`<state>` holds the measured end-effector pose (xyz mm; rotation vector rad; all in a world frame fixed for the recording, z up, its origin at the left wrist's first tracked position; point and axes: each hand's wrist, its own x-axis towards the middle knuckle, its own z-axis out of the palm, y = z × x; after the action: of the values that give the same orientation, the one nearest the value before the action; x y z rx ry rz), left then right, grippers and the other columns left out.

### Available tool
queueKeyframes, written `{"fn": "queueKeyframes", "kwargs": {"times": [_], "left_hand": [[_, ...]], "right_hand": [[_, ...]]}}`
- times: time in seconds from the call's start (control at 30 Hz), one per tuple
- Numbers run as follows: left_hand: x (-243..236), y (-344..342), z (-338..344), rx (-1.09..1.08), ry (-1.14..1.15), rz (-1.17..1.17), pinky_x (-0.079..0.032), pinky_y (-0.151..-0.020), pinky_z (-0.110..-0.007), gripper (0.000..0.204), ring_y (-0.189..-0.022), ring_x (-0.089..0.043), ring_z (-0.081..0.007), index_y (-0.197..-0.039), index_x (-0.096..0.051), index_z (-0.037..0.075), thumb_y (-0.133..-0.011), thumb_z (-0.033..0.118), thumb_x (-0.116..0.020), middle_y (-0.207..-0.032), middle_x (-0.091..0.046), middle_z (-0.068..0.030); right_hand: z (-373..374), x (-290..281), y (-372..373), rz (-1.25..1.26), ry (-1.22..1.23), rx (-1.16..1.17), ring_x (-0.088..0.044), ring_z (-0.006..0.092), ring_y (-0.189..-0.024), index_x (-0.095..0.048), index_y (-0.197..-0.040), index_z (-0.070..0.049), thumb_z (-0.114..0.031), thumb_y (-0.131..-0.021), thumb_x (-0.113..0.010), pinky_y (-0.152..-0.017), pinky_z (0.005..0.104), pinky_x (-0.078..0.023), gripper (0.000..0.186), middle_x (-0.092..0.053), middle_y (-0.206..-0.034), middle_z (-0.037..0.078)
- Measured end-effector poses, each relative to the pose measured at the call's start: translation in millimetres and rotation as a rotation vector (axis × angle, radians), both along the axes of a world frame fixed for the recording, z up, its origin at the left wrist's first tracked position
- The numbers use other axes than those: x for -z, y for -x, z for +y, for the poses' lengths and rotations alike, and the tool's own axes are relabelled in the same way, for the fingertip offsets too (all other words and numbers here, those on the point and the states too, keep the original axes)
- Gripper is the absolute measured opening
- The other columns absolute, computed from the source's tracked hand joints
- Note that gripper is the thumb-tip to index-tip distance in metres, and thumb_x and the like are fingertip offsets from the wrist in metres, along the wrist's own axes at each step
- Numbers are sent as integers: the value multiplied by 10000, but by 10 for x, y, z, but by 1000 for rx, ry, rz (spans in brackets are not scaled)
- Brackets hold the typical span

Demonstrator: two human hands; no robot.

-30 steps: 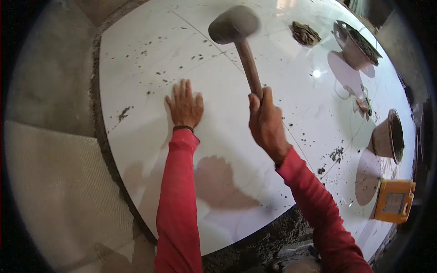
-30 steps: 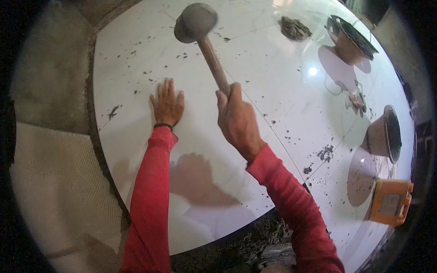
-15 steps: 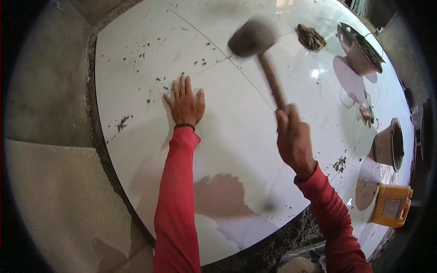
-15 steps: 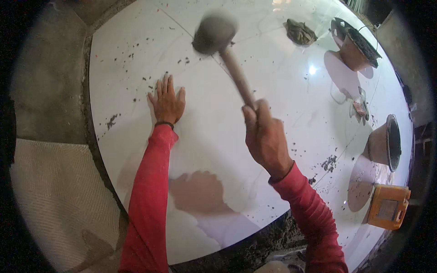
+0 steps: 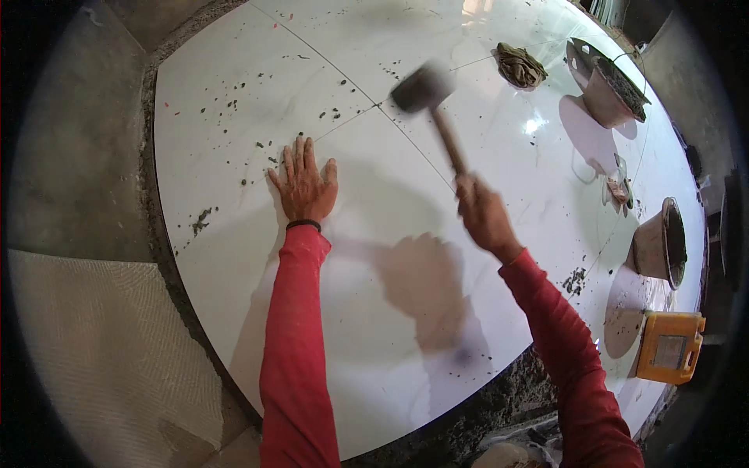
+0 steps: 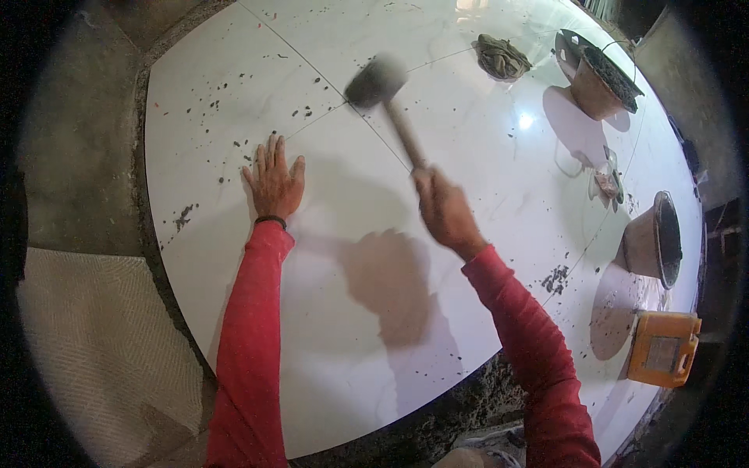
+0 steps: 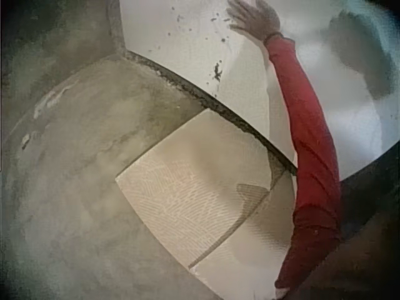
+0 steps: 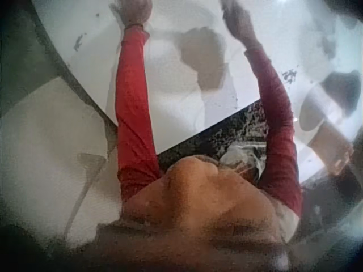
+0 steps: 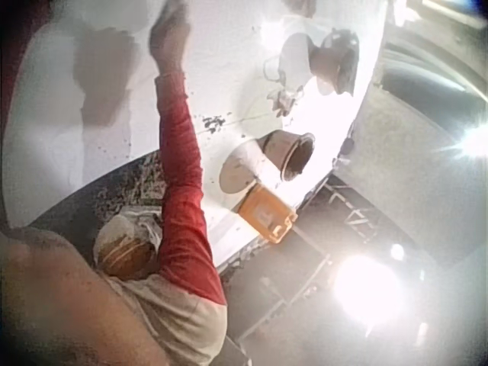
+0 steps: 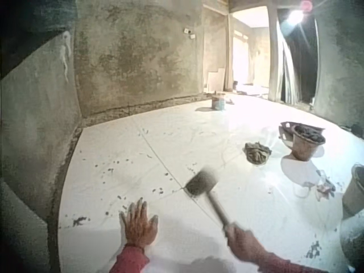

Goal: The person prepares the floor with mortar using a trowel and then positions a large white tile onto the surface. The person repeatedly taps the tile with a rubber mallet to secure it and adjusts the mortar at the edges by hand and with a trowel.

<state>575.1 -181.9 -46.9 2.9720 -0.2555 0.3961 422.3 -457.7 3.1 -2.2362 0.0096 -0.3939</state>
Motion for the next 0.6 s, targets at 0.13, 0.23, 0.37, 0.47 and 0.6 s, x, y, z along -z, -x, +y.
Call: {"fn": "queueKeyframes", "kwargs": {"times": [0.13, 0.23, 0.37, 0.47, 0.6], "left_hand": [[-16, 21, 169, -29, -4, 6, -133, -1136, -652, 630, -1466, -221, -274, -1502, -312, 165, -965, 472, -428, -1584, -274, -30], [-17, -55, 29, -10, -12, 26, -129, -1130, -665, 627, -1466, -212, -300, -1509, -301, 176, -969, 473, -423, -1589, -260, -23], [-54, -165, -90, -45, -51, 108, -146, -1110, -688, 638, -1459, -213, -339, -1521, -275, 178, -976, 487, -395, -1596, -242, -26], [38, -350, -406, -107, -208, 43, -165, -1093, -702, 639, -1449, -230, -348, -1516, -292, 160, -977, 488, -395, -1596, -240, -37], [107, -512, -1091, 68, -63, -114, -213, -1127, -612, 619, -1422, -283, -341, -1483, -357, 120, -974, 467, -423, -1554, -316, -115]], "right_hand": [[-456, -227, -431, 142, -644, 236, -465, 106, -411, -522, -953, -54, -384, -1018, -461, -361, 277, -405, 342, -487, -634, 11], [-1144, 205, -355, 85, -513, 379, -409, 89, -414, -478, -859, -80, -368, -1002, -521, -377, 272, -361, 324, -438, -587, -21], [-1316, 487, -343, 1, -678, 393, -386, 67, -435, -450, -828, -97, -337, -1004, -543, -393, 253, -333, 312, -415, -570, -43], [-1027, 393, -325, -5, -593, 396, -407, 54, -480, -482, -839, -87, -327, -1004, -547, -423, 250, -352, 298, -442, -594, -37], [-931, 255, -307, 79, -492, 370, -457, 95, -638, -558, -874, -16, -299, -987, -553, -588, 289, -407, 305, -497, -685, -1]]}}
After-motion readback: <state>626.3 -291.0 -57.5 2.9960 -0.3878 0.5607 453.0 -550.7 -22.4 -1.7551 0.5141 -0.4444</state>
